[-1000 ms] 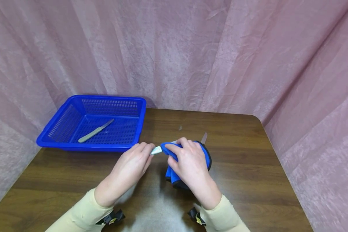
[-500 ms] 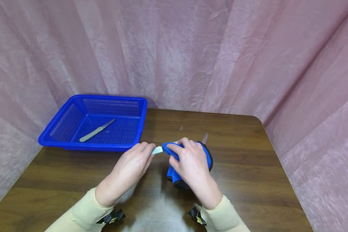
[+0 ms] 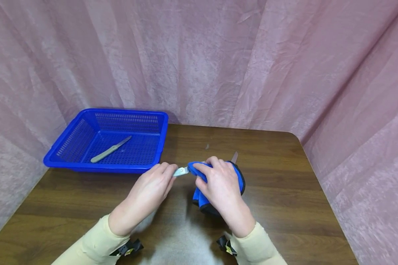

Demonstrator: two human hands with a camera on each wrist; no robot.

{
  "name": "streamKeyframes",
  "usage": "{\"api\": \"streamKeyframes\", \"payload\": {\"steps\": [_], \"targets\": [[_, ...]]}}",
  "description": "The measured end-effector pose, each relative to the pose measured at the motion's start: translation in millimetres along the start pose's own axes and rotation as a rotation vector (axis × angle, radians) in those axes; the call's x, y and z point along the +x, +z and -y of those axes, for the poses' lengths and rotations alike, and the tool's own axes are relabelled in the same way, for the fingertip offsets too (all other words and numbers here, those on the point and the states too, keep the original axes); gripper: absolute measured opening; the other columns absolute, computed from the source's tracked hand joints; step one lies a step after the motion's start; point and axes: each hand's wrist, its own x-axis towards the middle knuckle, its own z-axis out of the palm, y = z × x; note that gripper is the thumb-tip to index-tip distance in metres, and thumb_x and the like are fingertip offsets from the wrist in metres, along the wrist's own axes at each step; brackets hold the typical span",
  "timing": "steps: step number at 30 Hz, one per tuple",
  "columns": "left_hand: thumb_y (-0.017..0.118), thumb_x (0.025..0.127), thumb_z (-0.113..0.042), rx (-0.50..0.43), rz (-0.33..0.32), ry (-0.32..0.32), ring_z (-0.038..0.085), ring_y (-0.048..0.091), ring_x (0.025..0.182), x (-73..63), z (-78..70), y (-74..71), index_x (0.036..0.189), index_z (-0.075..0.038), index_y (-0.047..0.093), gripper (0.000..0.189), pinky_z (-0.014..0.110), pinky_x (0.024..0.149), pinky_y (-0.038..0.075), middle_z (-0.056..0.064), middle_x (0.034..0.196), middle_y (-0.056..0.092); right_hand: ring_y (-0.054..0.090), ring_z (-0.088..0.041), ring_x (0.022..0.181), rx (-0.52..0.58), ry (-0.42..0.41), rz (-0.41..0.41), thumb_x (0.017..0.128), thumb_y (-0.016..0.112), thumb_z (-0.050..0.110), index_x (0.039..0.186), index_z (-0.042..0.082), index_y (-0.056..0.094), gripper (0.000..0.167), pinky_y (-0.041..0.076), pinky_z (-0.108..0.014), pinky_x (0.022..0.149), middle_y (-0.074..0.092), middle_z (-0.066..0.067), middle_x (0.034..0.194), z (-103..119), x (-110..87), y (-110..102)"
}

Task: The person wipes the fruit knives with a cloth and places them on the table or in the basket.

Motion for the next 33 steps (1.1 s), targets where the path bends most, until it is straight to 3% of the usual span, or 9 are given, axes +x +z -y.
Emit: {"api": "streamKeyframes", "payload": {"steps": [33], "targets": [[0.084, 0.095, -0.003, 0.008, -0.021, 0.001, 0.026, 0.057, 0.069, -0.1, 1.0, -3.2, 0.103, -0.002, 0.066, 0.020, 0.036, 0.062, 0.050, 0.006, 0.083, 0.059, 0.071, -0.033, 0.095, -0.022, 0.090, 0.021, 0.093, 0.080, 0.018, 0.128, 0.022, 0.084, 0.035, 0.056, -0.053, 0.092, 0.074, -0.010, 0.113, -16.3, 0.9, -4.8]]}}
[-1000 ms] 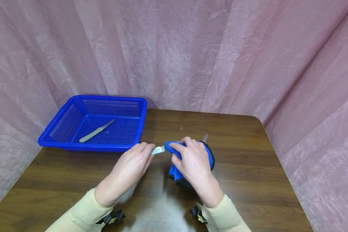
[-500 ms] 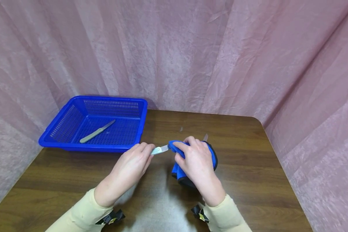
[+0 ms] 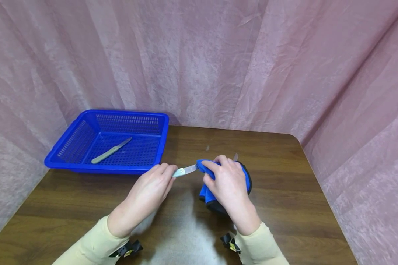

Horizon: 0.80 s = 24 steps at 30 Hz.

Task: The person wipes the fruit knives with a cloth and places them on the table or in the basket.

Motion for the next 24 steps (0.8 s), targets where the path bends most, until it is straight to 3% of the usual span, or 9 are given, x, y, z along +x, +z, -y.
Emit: {"api": "streamKeyframes", "payload": {"steps": [24], "targets": [[0.083, 0.096, -0.004, -0.009, -0.001, -0.001, 0.024, 0.057, 0.070, 0.1, -1.5, -3.3, 0.105, -0.002, 0.066, 0.020, 0.035, 0.061, 0.050, 0.006, 0.084, 0.059, 0.072, -0.034, 0.099, 0.008, 0.054, 0.023, 0.096, 0.075, 0.019, 0.131, 0.021, 0.083, 0.037, 0.056, -0.055, 0.094, 0.073, -0.013, 0.117, -7.9, 2.6, -4.1]]}}
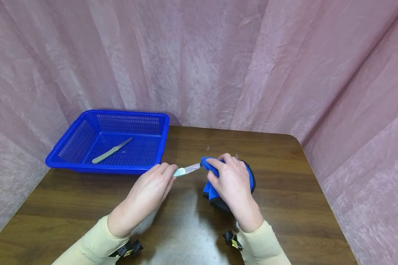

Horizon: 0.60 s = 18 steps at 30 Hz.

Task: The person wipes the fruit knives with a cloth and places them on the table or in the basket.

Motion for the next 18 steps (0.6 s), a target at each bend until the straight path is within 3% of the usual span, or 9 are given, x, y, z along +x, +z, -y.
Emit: {"api": "streamKeyframes", "payload": {"steps": [18], "targets": [[0.083, 0.096, -0.003, 0.009, -0.015, 0.006, 0.026, 0.059, 0.070, -0.6, -0.8, 0.0, 0.105, -0.001, 0.066, 0.020, 0.036, 0.061, 0.051, 0.007, 0.085, 0.060, 0.071, -0.034, 0.101, 0.001, 0.026, -0.001, 0.097, 0.073, 0.017, 0.133, 0.021, 0.082, 0.037, 0.054, -0.057, 0.095, 0.073, -0.013, 0.117, -7.0, -0.3, -2.1]]}}
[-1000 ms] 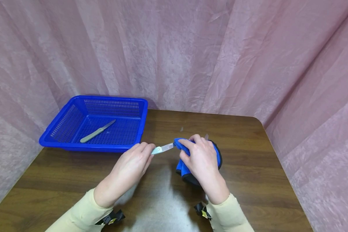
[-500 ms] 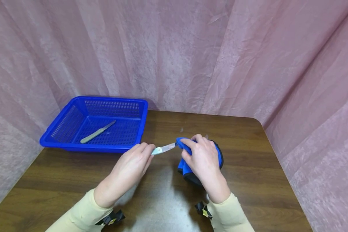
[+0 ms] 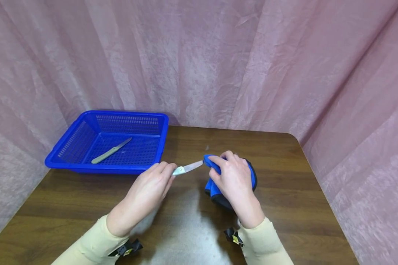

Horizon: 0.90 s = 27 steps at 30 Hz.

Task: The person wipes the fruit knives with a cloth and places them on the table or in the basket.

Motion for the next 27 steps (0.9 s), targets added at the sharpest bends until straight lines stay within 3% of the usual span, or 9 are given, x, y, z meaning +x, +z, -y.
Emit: {"api": "streamKeyframes", "payload": {"steps": [15, 27], "targets": [[0.084, 0.095, -0.003, -0.005, 0.001, -0.014, 0.027, 0.058, 0.070, 0.5, 1.2, 0.9, 0.106, -0.002, 0.065, 0.021, 0.037, 0.060, 0.051, 0.007, 0.085, 0.060, 0.070, -0.036, 0.100, 0.009, 0.009, -0.012, 0.097, 0.072, 0.017, 0.133, 0.021, 0.082, 0.038, 0.053, -0.057, 0.096, 0.073, -0.012, 0.116, -0.8, -0.2, -2.3], [0.084, 0.094, -0.003, -0.005, 0.011, -0.020, 0.026, 0.058, 0.071, 1.3, 1.3, 0.5, 0.106, -0.002, 0.066, 0.022, 0.036, 0.060, 0.050, 0.007, 0.085, 0.060, 0.072, -0.033, 0.100, 0.006, -0.110, -0.046, 0.094, 0.081, 0.020, 0.130, 0.023, 0.084, 0.037, 0.055, -0.054, 0.100, 0.074, -0.010, 0.115, 22.5, -4.4, -2.6]]}}
